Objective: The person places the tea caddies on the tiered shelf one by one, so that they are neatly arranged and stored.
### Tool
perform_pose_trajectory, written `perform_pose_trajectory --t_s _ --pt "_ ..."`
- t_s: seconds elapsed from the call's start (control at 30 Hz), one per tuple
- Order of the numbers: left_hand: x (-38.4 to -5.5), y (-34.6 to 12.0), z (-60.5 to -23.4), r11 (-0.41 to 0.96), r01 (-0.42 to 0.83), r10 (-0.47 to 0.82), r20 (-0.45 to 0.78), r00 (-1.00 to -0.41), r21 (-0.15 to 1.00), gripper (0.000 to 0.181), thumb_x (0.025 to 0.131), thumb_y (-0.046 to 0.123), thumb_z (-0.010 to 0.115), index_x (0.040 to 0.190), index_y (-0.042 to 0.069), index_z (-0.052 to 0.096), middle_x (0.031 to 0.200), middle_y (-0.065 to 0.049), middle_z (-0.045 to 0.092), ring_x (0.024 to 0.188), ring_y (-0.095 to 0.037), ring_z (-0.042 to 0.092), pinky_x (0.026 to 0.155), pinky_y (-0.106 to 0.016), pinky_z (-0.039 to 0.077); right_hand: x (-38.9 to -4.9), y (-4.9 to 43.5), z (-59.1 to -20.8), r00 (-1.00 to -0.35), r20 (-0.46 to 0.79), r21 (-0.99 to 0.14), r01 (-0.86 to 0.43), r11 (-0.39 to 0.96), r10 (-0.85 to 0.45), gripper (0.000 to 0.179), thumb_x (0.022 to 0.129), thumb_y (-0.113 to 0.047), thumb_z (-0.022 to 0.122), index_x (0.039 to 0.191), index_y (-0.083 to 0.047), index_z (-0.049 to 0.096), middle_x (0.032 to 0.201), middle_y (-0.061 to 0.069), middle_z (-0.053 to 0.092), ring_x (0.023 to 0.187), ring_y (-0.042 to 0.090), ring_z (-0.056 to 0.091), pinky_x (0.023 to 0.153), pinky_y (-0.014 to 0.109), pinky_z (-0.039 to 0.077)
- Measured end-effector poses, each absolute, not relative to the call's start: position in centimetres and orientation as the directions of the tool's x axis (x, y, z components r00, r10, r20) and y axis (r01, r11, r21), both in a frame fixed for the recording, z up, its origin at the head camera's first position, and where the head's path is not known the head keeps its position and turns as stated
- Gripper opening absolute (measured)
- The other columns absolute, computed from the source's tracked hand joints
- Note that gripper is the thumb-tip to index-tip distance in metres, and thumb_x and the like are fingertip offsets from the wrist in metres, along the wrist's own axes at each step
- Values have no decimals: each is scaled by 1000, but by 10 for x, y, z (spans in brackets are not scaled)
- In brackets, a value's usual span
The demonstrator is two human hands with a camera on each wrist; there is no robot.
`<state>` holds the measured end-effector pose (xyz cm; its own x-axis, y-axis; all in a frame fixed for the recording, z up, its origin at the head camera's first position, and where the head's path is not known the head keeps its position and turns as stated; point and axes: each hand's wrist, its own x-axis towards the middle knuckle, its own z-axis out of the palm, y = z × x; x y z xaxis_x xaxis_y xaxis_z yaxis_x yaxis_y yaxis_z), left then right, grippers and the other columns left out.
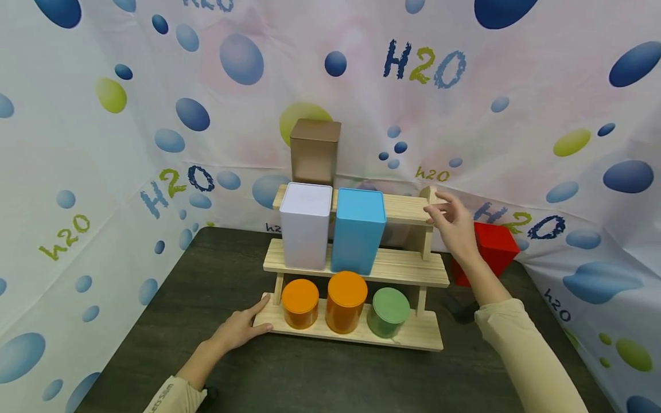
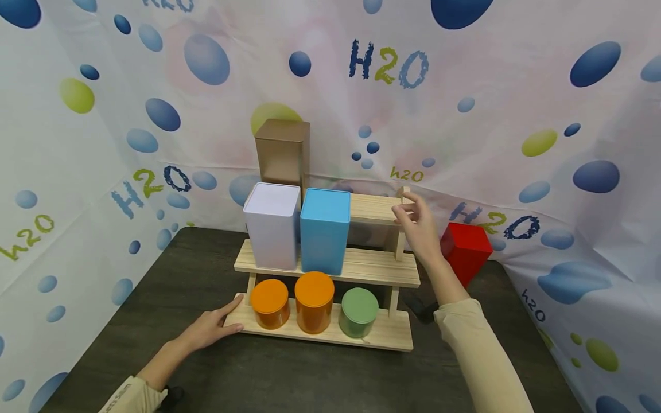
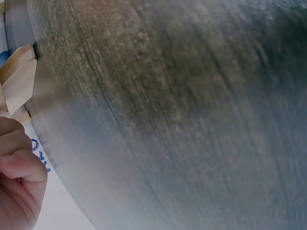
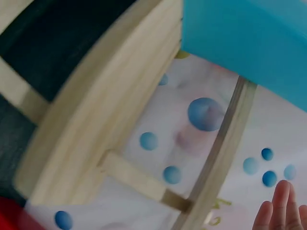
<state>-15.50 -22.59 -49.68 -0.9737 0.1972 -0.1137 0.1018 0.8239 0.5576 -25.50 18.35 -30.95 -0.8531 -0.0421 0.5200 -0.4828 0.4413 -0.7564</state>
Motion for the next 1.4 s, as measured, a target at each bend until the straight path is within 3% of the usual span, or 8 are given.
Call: perform_pose_trajectory --t_s 0.17,0.33,0.53,0.8,0.9,1.0,1.13,1.4 --pt "-155 -226 -498 822 99 195 -113 -974 561 75 82 42 64 142 8 33 94 -23 63 61 -17 48 63 -37 42 -249 207 -327 -834 537 -802 -458 384 127 30 89 0 54 118 8 50 78 -26 58 59 -8 56 61 9 44" --pt "-155 -227 -497 819 80 180 -123 -976 568 76 82 42 64 142 9 32 67 -8 55 55 -16 43 61 -34 39 -258 241 -354 -831 480 -853 -366 373 282 28 89 -10 58 116 -6 55 78 -23 61 56 -7 56 61 9 44" --pt "-155 -227 -498 810 85 194 -129 -973 580 76 83 43 62 143 9 30 59 -1 46 51 -14 38 58 -32 36 -258 269 -375 -814 406 -883 -231 409 415 37 89 -21 58 120 -2 53 78 -23 59 58 -6 55 60 9 43" --pt "-155 -226 -500 814 81 184 -122 -975 575 76 82 42 64 142 9 32 85 -17 63 57 -15 42 61 -33 39 -259 288 -402 -741 321 -886 -16 462 590 49 88 -35 58 125 -4 52 78 -29 43 71 -10 41 70 13 34" --pt "-155 -226 -500 813 70 179 -134 -975 578 76 82 42 64 143 10 31 78 -14 60 55 -15 40 59 -33 38 -262 294 -411 -712 283 -888 59 456 643 52 87 -38 58 127 -6 50 84 -23 44 78 -6 40 80 22 32" --pt "-155 -226 -501 808 71 188 -141 -972 585 77 82 43 63 143 10 30 68 -7 54 52 -14 36 57 -31 36 -265 300 -419 -697 236 -889 128 441 677 57 87 -40 56 131 -7 44 103 -4 49 100 11 42 92 36 28" --pt "-157 -227 -502 805 98 208 -122 -971 585 77 83 43 62 144 9 29 60 0 45 49 -13 35 55 -30 35 -268 306 -426 -707 146 -895 204 397 692 67 86 -44 55 138 -8 33 132 15 36 126 30 25 100 50 22" --pt "-158 -229 -501 810 92 204 -132 -970 579 77 83 44 62 144 10 29 58 0 44 48 -12 34 53 -29 34 -277 314 -432 -748 14 -871 317 376 663 87 83 -52 54 146 -12 10 148 17 13 134 35 10 103 59 14"
